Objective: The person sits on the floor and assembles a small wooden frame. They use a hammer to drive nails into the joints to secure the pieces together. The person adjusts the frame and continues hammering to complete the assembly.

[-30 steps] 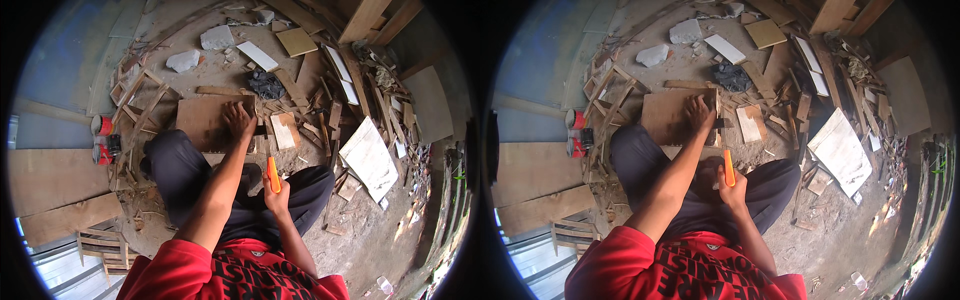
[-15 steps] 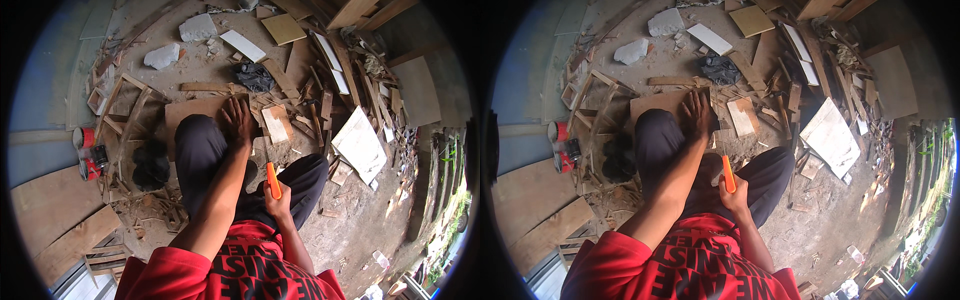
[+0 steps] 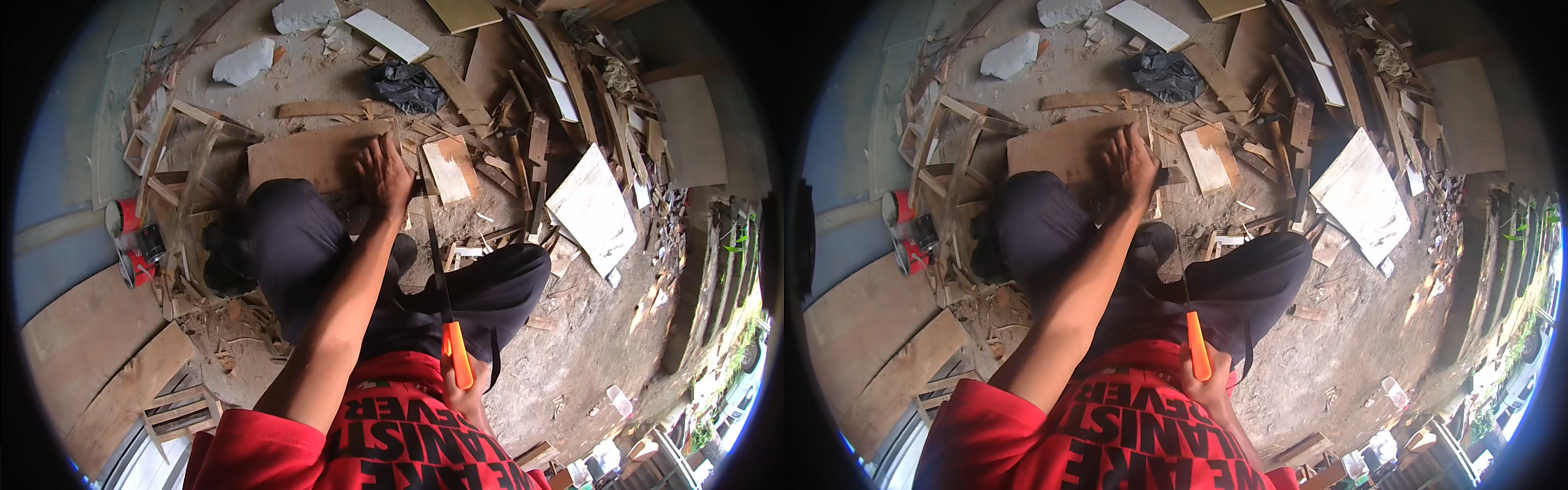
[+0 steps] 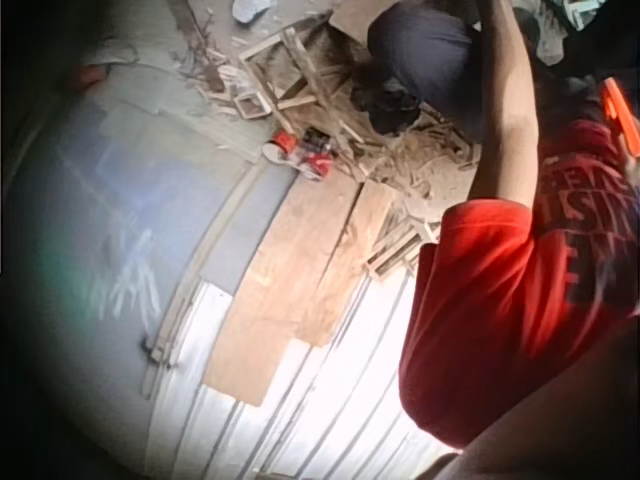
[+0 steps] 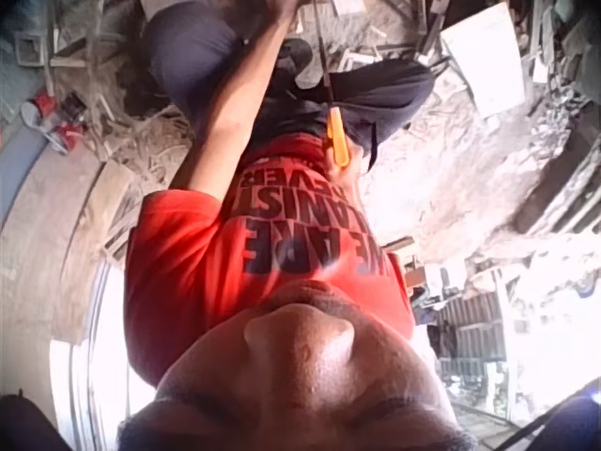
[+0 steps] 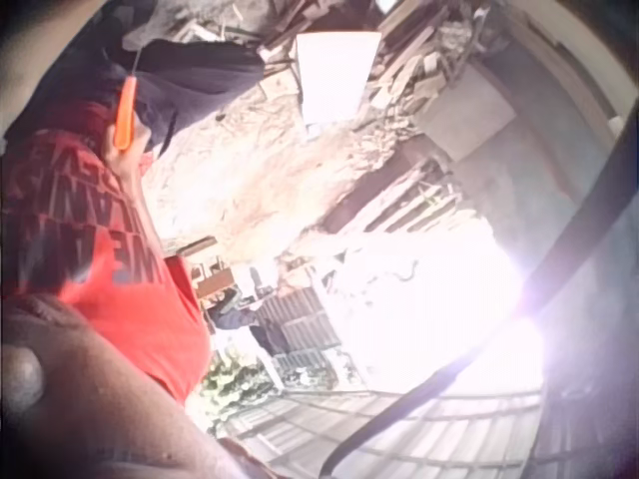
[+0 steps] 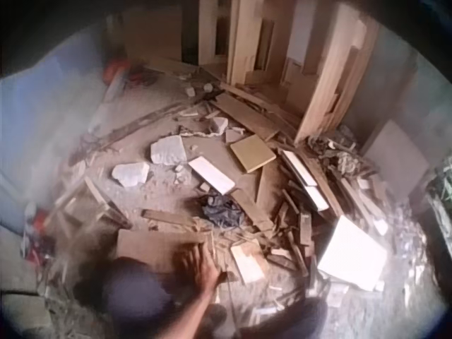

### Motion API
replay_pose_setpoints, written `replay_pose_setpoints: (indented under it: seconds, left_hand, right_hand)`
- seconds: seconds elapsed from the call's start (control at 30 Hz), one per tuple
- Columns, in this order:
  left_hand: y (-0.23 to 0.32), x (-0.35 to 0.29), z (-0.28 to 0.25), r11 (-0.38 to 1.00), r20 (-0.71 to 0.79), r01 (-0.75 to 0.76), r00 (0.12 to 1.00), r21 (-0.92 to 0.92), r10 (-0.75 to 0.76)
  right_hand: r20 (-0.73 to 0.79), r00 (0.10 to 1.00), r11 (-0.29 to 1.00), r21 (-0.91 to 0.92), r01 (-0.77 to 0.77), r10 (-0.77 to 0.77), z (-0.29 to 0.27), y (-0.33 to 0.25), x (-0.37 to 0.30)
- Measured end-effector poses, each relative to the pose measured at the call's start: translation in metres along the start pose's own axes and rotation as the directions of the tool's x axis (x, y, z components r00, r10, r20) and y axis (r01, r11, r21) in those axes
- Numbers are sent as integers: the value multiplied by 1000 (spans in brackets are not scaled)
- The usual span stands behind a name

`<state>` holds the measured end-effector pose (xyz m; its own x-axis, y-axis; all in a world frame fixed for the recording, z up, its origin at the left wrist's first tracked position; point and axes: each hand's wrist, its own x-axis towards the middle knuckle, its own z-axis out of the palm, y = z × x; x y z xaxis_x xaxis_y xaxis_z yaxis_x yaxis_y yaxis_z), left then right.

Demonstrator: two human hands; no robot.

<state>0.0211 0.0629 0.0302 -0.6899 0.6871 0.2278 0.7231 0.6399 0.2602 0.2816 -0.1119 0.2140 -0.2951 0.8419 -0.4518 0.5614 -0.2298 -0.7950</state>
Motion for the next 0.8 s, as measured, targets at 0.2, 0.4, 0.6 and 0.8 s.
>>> replay_pose_setpoints:
  seconds: [0.2, 0.4, 0.6, 0.8]
  left_hand:
    - [-11, -7, 7, 980, 36, -169, 984, -104, 173]
    - [-4, -6, 3, 975, 115, -49, 990, -217, 76]
    - [-7, -4, 9, 991, 129, 0, 992, -132, 17]
    - [-1, -5, 19, 997, 13, -3, 1000, -82, 4]
  right_hand:
    - [-20, 1000, 991, 131, -18, 21, 13, -39, 84]
    - [51, 999, 1000, 5, -13, 12, 25, -85, 172]
    - [58, 957, 951, 145, 274, -285, 30, -16, 149]
    - [-119, 948, 947, 100, 306, -294, 38, -16, 119]
